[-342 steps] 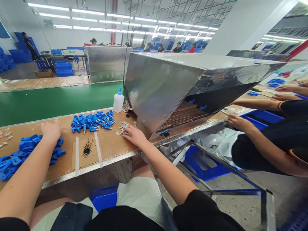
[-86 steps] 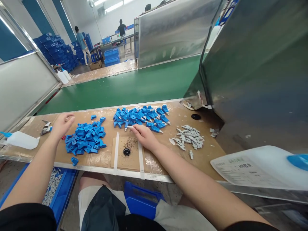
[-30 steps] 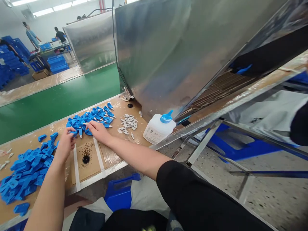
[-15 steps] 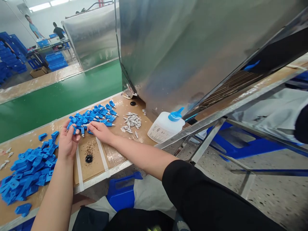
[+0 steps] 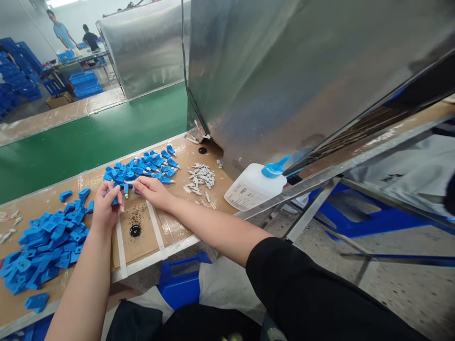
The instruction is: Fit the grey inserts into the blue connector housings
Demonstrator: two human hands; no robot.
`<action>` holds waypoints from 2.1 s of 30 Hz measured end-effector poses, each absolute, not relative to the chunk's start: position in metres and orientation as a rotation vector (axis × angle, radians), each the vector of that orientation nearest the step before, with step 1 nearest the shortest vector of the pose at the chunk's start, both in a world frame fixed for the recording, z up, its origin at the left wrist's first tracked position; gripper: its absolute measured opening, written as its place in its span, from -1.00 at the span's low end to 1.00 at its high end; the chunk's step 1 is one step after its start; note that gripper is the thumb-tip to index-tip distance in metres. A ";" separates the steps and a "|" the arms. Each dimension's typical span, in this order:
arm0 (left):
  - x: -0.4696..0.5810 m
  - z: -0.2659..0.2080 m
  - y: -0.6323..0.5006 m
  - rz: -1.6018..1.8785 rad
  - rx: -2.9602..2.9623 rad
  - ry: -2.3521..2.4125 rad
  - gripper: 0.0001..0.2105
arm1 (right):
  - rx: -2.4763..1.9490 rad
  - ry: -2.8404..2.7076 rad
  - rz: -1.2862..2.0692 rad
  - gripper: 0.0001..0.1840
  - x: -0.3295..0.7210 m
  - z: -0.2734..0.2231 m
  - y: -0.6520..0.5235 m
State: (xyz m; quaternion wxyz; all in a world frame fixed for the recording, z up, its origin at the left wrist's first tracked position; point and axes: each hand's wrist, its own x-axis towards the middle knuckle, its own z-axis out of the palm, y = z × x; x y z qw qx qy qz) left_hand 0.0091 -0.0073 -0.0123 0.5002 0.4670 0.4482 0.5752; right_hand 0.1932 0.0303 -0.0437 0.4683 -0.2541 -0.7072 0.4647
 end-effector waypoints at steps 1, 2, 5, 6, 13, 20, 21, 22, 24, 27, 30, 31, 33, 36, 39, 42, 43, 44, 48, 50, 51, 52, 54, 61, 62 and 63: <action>0.009 -0.012 -0.007 1.400 1.151 1.085 -0.72 | -0.618 -1.737 1.147 -0.49 0.193 -0.044 0.030; 0.009 -0.011 -0.007 1.409 1.157 1.093 -0.74 | -0.608 -1.737 1.151 -0.49 0.193 -0.044 0.030; 0.011 -0.009 -0.007 1.373 1.020 1.108 -0.66 | -0.590 -1.724 1.144 -0.50 0.192 -0.044 0.030; 0.011 -0.009 -0.008 1.334 0.957 1.098 -0.66 | -0.594 -1.721 1.136 -0.51 0.192 -0.044 0.030; 0.008 -0.015 -0.012 1.149 1.047 1.306 -0.55 | -0.665 -1.879 0.923 -0.58 0.193 -0.046 0.025; 0.001 -0.033 -0.011 1.061 1.336 1.705 -0.48 | -0.865 -2.225 0.549 -0.65 0.193 -0.047 0.015; 0.001 -0.034 -0.010 1.051 1.358 1.709 -0.49 | -0.889 -2.242 0.528 -0.65 0.193 -0.047 0.014; 0.000 -0.034 -0.010 1.042 1.382 1.716 -0.50 | -0.911 -2.258 0.511 -0.64 0.193 -0.047 0.014; 0.000 -0.032 -0.009 1.033 1.444 1.741 -0.53 | -0.950 -2.299 0.477 -0.65 0.192 -0.046 0.014; 0.002 -0.028 -0.011 1.006 1.532 1.806 -0.55 | -1.005 -2.370 0.426 -0.65 0.191 -0.044 0.014; 0.007 -0.026 -0.013 0.972 1.599 1.868 -0.56 | -1.042 -2.439 0.404 -0.63 0.189 -0.044 0.012; 0.009 -0.027 -0.014 0.960 1.616 1.882 -0.56 | -1.056 -2.458 0.400 -0.62 0.188 -0.044 0.011; 0.011 -0.028 -0.014 0.948 1.640 1.905 -0.57 | -1.090 -2.501 0.393 -0.62 0.186 -0.043 0.009; 0.011 -0.032 -0.014 0.946 1.630 1.930 -0.59 | -1.108 -2.590 0.379 -0.65 0.184 -0.042 0.005; 0.011 -0.034 -0.015 0.907 1.626 1.956 -0.63 | -1.136 -2.651 0.353 -0.66 0.184 -0.040 0.001; 0.011 -0.034 -0.016 0.874 1.630 1.968 -0.64 | -1.153 -2.663 0.363 -0.73 0.185 -0.040 -0.002; 0.012 -0.034 -0.016 0.873 1.629 1.965 -0.63 | -1.148 -2.658 0.376 -0.75 0.185 -0.040 -0.003; 0.012 -0.034 -0.016 0.875 1.630 1.960 -0.63 | -1.141 -2.648 0.390 -0.77 0.185 -0.041 -0.003; 0.015 -0.034 -0.015 0.855 1.660 1.936 -0.61 | -1.133 -2.586 0.420 -0.78 0.186 -0.047 -0.001; 0.016 -0.035 -0.014 0.845 1.661 1.958 -0.61 | -1.123 -2.571 0.434 -0.77 0.186 -0.051 0.002; 0.017 -0.034 -0.014 0.845 1.658 1.973 -0.61 | -1.112 -2.570 0.442 -0.77 0.186 -0.052 0.003; 0.018 -0.034 -0.015 0.842 1.660 1.986 -0.61 | -1.097 -2.571 0.451 -0.77 0.185 -0.054 0.004; 0.020 -0.032 -0.017 0.819 1.680 1.998 -0.62 | -1.073 -2.573 0.463 -0.79 0.185 -0.057 0.004; 0.018 -0.037 -0.024 0.903 1.708 2.020 -0.57 | -1.004 -2.498 0.418 -0.69 0.183 -0.075 0.004; 0.017 -0.038 -0.026 0.936 1.710 2.026 -0.56 | -0.989 -2.480 0.418 -0.67 0.182 -0.076 0.003; 0.017 -0.037 -0.030 0.971 1.707 2.035 -0.55 | -0.977 -2.466 0.414 -0.65 0.182 -0.076 0.002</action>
